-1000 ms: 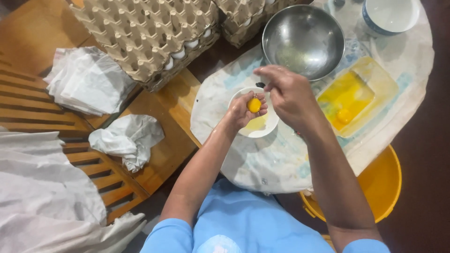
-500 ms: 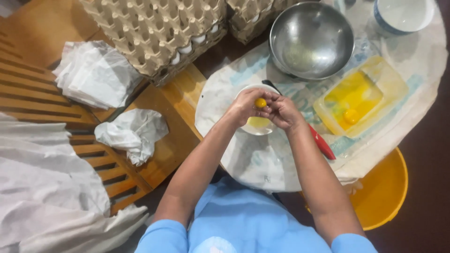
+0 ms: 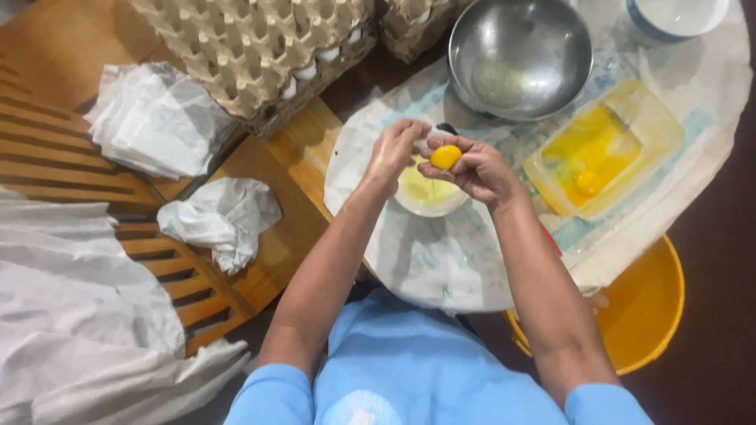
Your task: Cracking a large quantity of eggs from cartons into bowls using a knife for food preparation in a professional kitchen.
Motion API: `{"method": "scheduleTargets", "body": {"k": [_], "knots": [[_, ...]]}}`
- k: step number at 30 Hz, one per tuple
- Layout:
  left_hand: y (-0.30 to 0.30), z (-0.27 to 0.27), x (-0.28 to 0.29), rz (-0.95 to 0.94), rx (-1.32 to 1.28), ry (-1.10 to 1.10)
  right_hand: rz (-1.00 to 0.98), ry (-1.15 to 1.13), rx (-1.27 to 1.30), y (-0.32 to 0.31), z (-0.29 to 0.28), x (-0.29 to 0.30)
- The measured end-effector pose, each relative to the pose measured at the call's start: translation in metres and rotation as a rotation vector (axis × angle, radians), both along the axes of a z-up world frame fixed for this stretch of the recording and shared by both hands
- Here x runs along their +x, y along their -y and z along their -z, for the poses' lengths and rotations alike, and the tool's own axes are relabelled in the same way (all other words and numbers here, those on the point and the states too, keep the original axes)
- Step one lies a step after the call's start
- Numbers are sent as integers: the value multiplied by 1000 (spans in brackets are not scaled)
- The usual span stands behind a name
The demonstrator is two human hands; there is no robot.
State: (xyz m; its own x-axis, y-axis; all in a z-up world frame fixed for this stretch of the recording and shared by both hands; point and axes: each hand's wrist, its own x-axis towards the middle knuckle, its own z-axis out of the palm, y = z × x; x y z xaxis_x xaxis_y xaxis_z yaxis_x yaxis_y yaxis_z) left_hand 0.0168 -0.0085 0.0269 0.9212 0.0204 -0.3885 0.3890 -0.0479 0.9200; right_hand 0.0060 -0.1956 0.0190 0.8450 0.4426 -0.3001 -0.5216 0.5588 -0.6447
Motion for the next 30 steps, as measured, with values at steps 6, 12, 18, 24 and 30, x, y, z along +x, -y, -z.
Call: {"method": "scheduleTargets", "body": {"k": [6,12,18,24,30], "knots": [[2,-21,-8,-25,-231,-70,-42,36,-62,1,-53,-2],[-6,-26,-4,-63,-257,-55,-70,98,-97,3,-101,-4],[-4,-1,5,-126,-444,-29,-58,85,-166,2,-82,-4],[17,80,19,57,-135,-76,12,182,-391,-2,18,18],[37,86,7,-220,-665,-286,-29,106,-845,-29,-25,7]]}}
